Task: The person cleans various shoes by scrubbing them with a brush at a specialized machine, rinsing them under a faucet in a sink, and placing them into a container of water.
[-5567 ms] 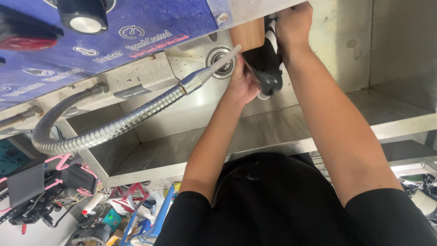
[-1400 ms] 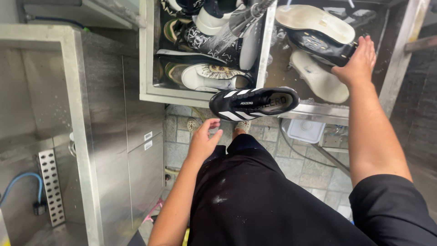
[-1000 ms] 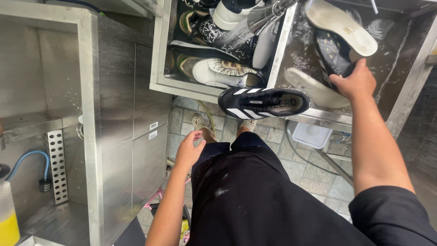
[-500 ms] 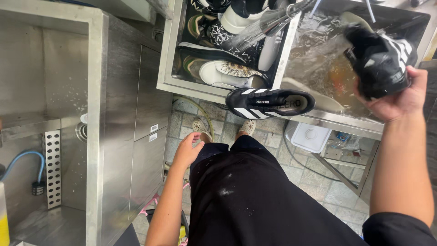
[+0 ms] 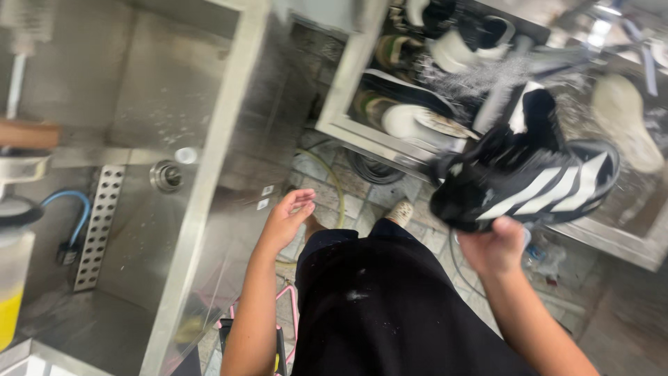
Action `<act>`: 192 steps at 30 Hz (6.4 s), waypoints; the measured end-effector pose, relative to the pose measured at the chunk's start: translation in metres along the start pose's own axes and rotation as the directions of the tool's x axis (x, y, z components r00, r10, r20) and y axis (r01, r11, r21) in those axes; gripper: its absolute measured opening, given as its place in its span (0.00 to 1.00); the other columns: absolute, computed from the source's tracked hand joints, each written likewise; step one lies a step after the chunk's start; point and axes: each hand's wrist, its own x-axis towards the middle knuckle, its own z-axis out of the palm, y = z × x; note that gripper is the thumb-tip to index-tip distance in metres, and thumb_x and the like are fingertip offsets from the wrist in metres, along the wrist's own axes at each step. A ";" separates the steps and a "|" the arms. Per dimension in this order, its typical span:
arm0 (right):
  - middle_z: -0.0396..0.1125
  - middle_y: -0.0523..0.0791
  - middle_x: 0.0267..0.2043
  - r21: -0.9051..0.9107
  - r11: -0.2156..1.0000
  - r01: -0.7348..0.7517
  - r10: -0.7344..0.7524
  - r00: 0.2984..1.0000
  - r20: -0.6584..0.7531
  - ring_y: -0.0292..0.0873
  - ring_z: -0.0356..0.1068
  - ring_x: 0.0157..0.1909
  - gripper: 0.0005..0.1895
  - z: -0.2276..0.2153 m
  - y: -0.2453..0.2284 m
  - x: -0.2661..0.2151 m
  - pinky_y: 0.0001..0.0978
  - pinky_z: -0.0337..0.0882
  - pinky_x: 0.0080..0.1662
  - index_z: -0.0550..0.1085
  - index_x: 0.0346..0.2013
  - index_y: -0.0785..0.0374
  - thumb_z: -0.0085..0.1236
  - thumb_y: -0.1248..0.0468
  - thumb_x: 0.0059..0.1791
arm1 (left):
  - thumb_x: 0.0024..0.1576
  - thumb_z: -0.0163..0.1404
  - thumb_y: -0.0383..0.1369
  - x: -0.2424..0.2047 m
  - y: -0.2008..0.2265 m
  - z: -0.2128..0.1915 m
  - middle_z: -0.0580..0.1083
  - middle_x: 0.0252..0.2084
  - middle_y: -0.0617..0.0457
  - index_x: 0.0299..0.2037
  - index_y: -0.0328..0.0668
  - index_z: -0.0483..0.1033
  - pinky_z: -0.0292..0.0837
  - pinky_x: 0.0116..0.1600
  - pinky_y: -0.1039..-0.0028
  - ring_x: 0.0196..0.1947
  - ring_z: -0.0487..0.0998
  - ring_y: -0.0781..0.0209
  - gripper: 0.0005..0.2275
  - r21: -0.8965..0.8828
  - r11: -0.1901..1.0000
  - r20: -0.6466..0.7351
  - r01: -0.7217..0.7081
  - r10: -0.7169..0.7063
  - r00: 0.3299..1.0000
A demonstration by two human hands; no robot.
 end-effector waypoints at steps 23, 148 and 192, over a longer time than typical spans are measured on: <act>0.61 0.52 0.68 -0.832 0.334 -0.444 0.845 0.531 0.055 0.46 0.61 0.67 0.40 0.418 0.628 0.137 0.38 0.60 0.66 0.55 0.74 0.65 0.54 0.63 0.48 | 0.53 0.59 0.29 -0.130 -0.111 -0.543 0.72 0.61 0.44 0.68 0.32 0.62 0.66 0.65 0.66 0.60 0.73 0.54 0.32 -0.751 0.516 -0.572 -0.413 -0.194 0.797; 0.72 0.52 0.49 -0.822 0.089 0.562 0.995 -0.011 0.100 0.51 0.72 0.49 0.24 0.527 1.009 -0.036 0.42 0.72 0.50 0.75 0.50 0.67 0.64 0.68 0.39 | 0.55 0.47 0.34 -0.295 -0.456 -0.725 0.72 0.59 0.38 0.64 0.29 0.66 0.73 0.64 0.56 0.57 0.76 0.47 0.26 -0.673 -0.284 -0.632 -0.683 -0.258 0.730; 0.67 0.45 0.62 -0.838 0.471 0.275 0.821 0.212 0.530 0.43 0.65 0.67 0.22 0.542 1.003 -0.020 0.40 0.63 0.70 0.67 0.65 0.67 0.59 0.69 0.57 | 0.71 0.46 0.35 -0.290 -0.454 -0.758 0.68 0.63 0.36 0.68 0.28 0.62 0.79 0.61 0.64 0.57 0.78 0.51 0.20 -0.726 -0.241 -0.639 -0.644 -0.111 0.761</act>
